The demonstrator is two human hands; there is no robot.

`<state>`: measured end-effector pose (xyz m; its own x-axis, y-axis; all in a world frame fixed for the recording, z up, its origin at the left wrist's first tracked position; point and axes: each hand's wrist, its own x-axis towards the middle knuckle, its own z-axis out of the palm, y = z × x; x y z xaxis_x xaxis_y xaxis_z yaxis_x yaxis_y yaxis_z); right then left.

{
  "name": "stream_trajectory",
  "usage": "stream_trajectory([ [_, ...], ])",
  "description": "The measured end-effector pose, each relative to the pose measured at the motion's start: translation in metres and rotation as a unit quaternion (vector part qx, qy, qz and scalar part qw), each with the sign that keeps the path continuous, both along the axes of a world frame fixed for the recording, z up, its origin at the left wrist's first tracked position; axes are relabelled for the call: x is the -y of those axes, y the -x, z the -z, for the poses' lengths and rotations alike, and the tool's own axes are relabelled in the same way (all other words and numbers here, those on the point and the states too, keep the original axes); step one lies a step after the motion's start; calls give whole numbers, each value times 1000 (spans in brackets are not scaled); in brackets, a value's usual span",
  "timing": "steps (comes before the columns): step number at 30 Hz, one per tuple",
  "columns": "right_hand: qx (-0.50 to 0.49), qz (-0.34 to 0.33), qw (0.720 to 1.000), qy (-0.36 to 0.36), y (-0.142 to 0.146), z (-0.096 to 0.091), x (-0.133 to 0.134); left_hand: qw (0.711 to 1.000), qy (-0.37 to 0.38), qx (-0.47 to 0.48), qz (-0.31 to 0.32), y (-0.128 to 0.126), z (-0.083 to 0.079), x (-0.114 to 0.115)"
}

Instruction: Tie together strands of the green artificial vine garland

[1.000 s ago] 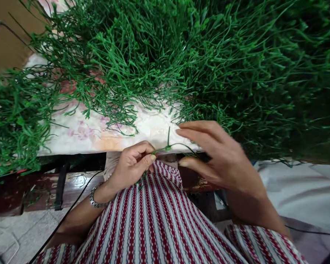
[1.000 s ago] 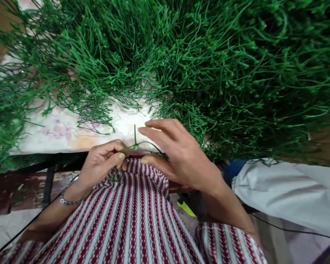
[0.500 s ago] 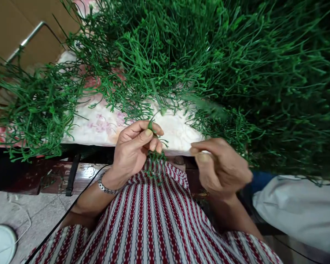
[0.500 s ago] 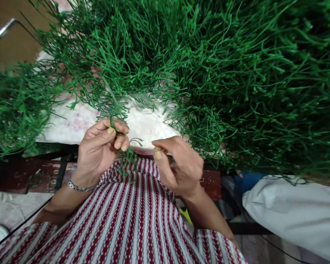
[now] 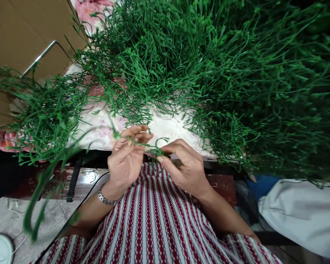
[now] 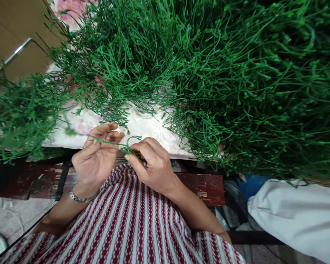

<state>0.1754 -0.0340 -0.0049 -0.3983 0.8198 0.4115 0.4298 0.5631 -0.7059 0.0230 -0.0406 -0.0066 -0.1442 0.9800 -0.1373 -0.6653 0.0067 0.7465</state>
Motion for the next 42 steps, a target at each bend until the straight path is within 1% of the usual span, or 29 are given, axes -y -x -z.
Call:
stream_trajectory([
  [2, 46, -7, 998, -49, -2, -5, -2, 1000, 16, -25, -3, 5, 9, 8],
  [3, 70, -11, 995, -71, -2, -7, -3, 999, 25, -45, 10, 8, 13, 13],
  [4, 92, -14, 992, -90, -2, -8, -3, 996, 30, -75, 39, 10, 17, 18],
  [6, 130, -17, 984, -119, 0, -11, -4, 982, 22, -141, 126, 15, 21, 28],
  [7, 147, -19, 981, -129, 1, -11, -4, 969, 4, -170, 180, 18, 21, 32],
  [8, 163, -22, 977, -135, 3, -11, -4, 953, -32, -194, 231, 21, 19, 35],
  [9, 179, -24, 974, -138, 4, -11, -3, 937, -83, -209, 266, 23, 15, 37],
  [10, 195, -27, 971, -139, 6, -11, -3, 925, -140, -217, 277, 26, 11, 37],
  [11, 209, -30, 967, -139, 7, -11, -3, 918, -192, -226, 262, 28, 6, 37],
  [12, 222, -32, 965, -138, 9, -10, -2, 913, -235, -245, 224, 29, 2, 36],
  [13, 232, -34, 963, -137, 10, -10, -2, 909, -260, -276, 170, 30, -1, 34],
  [14, 238, -39, 961, -135, 12, -9, -1, 904, -262, -320, 108, 30, -2, 31],
  [15, 239, -45, 961, -133, 13, -8, -1, 888, -256, -377, 61, 29, -2, 28],
  [16, 236, -50, 962, -131, 15, -6, -1, 862, -252, -438, 33, 27, 0, 25],
  [18, 221, -57, 965, -130, 17, -3, -1, 798, -252, -547, 25, 24, 6, 21],
  [19, 211, -58, 967, -132, 18, 0, -1, 769, -254, -586, 31, 22, 9, 19],
  [20, 201, -59, 969, -134, 19, 2, -1, 746, -253, -614, 41, 21, 11, 18],
  [22, 181, -60, 972, -135, 19, 7, -1, 718, -244, -648, 66, 22, 13, 18],
  [23, 171, -64, 974, -133, 19, 10, -2, 713, -236, -656, 81, 23, 13, 18],
  [25, 151, -76, 978, -126, 18, 14, -2, 716, -216, -653, 117, 27, 11, 18],
  [26, 141, -84, 979, -120, 17, 15, -3, 724, -207, -644, 131, 28, 11, 19],
  [28, 123, -103, 982, -98, 15, 16, -5, 752, -197, -612, 143, 31, 11, 19],
  [32, 79, -144, 985, -47, 12, 15, -10, 810, -209, -532, 132, 32, 15, 20],
  [35, 62, -149, 986, -44, 12, 15, -11, 837, -205, -490, 131, 32, 16, 22],
  [37, 67, -150, 985, -50, 11, 16, -10, 847, -198, -475, 133, 32, 16, 24],
  [39, 68, -166, 983, -40, 11, 16, -10, 850, -199, -470, 134, 33, 14, 25],
  [40, 67, -177, 981, -30, 10, 16, -9, 846, -202, -474, 132, 33, 12, 26],
  [42, 66, -194, 979, -6, 10, 14, -9, 828, -210, -504, 131, 33, 9, 27],
])
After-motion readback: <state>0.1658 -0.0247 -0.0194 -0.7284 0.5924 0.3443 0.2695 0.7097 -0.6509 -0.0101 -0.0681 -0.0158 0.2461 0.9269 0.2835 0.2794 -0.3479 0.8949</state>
